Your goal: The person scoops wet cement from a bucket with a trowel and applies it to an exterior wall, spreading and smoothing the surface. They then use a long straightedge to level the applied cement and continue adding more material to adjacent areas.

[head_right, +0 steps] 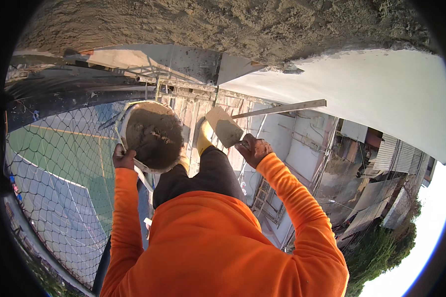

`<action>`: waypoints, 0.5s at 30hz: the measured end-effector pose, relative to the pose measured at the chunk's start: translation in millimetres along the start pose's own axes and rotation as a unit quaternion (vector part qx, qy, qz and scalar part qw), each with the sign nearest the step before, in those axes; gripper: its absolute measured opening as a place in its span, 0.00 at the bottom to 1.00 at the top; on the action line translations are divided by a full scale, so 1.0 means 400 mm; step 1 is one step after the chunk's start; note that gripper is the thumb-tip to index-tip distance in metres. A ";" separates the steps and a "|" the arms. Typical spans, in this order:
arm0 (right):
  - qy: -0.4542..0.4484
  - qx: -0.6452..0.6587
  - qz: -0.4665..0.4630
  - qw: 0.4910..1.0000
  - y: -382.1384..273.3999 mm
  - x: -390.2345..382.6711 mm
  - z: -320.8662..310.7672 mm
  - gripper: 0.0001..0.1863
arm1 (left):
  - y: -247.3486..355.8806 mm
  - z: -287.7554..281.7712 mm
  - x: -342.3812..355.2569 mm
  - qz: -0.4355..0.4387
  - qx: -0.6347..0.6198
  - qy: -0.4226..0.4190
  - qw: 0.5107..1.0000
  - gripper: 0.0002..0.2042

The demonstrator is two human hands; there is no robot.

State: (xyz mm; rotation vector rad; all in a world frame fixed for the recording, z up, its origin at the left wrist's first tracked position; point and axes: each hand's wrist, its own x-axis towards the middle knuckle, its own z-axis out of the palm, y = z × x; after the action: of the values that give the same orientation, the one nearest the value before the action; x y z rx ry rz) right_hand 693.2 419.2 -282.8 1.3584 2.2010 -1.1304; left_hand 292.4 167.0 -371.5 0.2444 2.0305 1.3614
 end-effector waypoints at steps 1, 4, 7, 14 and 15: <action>-0.022 -0.023 0.009 0.999 -0.020 -0.003 0.028 0.21 | 0.018 0.000 0.004 -0.001 0.020 -0.014 1.000 0.08; -0.002 0.047 -0.052 0.998 -0.042 0.014 0.069 0.19 | 0.060 -0.023 0.012 0.029 -0.016 -0.055 0.998 0.09; 0.082 0.051 -0.094 0.991 0.033 0.071 0.039 0.17 | 0.075 -0.060 0.017 0.041 -0.066 -0.072 0.994 0.14; -0.040 -0.427 0.199 0.881 0.333 0.465 -0.185 0.21 | 0.007 -0.151 -0.015 0.015 -0.075 -0.026 0.997 0.15; -0.006 -0.519 0.150 0.841 0.349 0.507 -0.213 0.20 | -0.010 -0.162 -0.025 0.014 -0.064 -0.020 0.998 0.15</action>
State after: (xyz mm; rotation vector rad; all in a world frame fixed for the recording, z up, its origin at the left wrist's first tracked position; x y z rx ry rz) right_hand 723.0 639.7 -418.4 1.0679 1.9350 0.2180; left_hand 260.4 111.9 -355.8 0.2432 1.9048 1.4862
